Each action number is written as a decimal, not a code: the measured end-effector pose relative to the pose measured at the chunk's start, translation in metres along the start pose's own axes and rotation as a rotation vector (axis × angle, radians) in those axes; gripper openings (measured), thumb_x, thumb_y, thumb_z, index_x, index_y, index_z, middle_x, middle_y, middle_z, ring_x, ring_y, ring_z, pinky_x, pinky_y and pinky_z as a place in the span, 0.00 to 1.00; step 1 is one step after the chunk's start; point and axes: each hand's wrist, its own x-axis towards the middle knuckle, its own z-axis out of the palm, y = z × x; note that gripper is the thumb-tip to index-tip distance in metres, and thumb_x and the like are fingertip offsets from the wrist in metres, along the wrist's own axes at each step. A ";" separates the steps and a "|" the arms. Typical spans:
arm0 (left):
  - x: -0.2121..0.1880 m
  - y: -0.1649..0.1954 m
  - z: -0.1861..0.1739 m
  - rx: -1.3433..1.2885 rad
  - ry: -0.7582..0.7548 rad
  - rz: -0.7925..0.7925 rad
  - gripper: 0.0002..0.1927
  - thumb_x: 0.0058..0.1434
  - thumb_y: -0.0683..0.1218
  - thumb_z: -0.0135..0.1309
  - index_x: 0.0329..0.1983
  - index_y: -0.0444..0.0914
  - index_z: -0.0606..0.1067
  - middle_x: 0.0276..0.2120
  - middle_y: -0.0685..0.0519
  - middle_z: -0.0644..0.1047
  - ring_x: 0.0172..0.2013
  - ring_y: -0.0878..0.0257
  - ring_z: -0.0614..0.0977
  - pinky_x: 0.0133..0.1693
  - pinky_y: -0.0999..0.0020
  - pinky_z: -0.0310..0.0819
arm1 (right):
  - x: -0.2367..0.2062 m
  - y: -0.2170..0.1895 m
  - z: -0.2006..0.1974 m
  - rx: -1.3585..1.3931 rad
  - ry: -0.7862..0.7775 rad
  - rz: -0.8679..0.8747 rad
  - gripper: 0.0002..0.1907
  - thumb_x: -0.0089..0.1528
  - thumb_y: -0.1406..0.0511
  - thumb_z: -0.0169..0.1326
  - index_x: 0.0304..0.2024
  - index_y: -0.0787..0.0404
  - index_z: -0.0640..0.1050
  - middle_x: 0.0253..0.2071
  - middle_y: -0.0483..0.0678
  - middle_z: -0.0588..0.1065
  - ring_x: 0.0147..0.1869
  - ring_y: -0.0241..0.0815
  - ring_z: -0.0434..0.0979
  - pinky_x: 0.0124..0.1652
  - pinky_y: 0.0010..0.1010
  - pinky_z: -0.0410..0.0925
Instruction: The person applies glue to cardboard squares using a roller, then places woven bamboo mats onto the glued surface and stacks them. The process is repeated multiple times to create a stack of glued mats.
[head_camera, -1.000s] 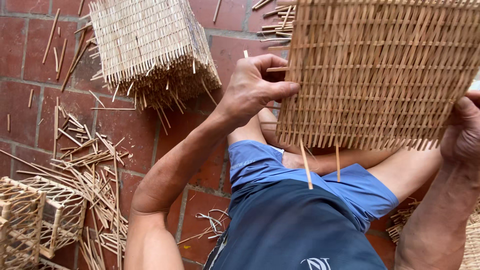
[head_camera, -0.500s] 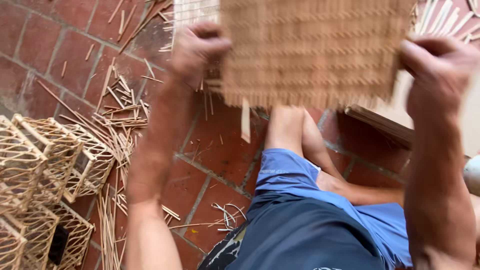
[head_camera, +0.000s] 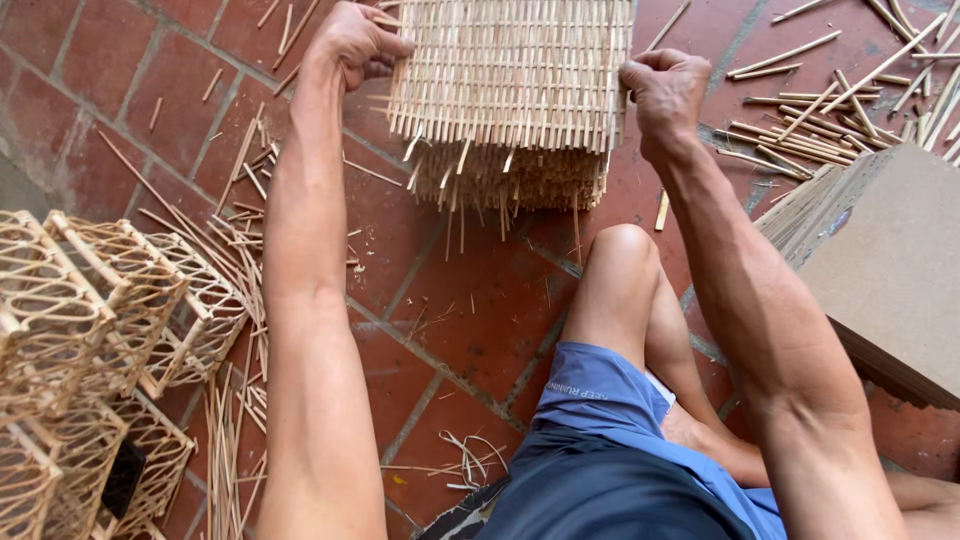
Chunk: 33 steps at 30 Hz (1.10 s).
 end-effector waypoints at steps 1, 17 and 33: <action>0.004 -0.002 0.002 0.027 0.025 -0.005 0.16 0.50 0.34 0.70 0.41 0.36 0.79 0.30 0.51 0.83 0.27 0.63 0.84 0.27 0.67 0.81 | 0.001 0.003 0.001 -0.025 -0.005 -0.014 0.04 0.55 0.75 0.63 0.34 0.65 0.84 0.30 0.48 0.82 0.30 0.35 0.79 0.32 0.26 0.76; 0.017 -0.009 0.007 0.159 0.087 -0.217 0.14 0.54 0.35 0.65 0.44 0.32 0.80 0.33 0.44 0.83 0.26 0.63 0.84 0.25 0.72 0.82 | 0.006 0.007 0.013 -0.266 0.056 -0.001 0.05 0.55 0.70 0.60 0.31 0.61 0.86 0.26 0.47 0.82 0.25 0.33 0.78 0.27 0.29 0.73; 0.021 -0.013 0.012 0.200 0.158 -0.199 0.18 0.54 0.34 0.64 0.48 0.31 0.77 0.32 0.44 0.83 0.25 0.63 0.84 0.24 0.73 0.81 | 0.015 0.017 0.019 -0.434 0.097 -0.111 0.05 0.60 0.67 0.59 0.31 0.57 0.85 0.23 0.43 0.81 0.22 0.33 0.77 0.25 0.32 0.72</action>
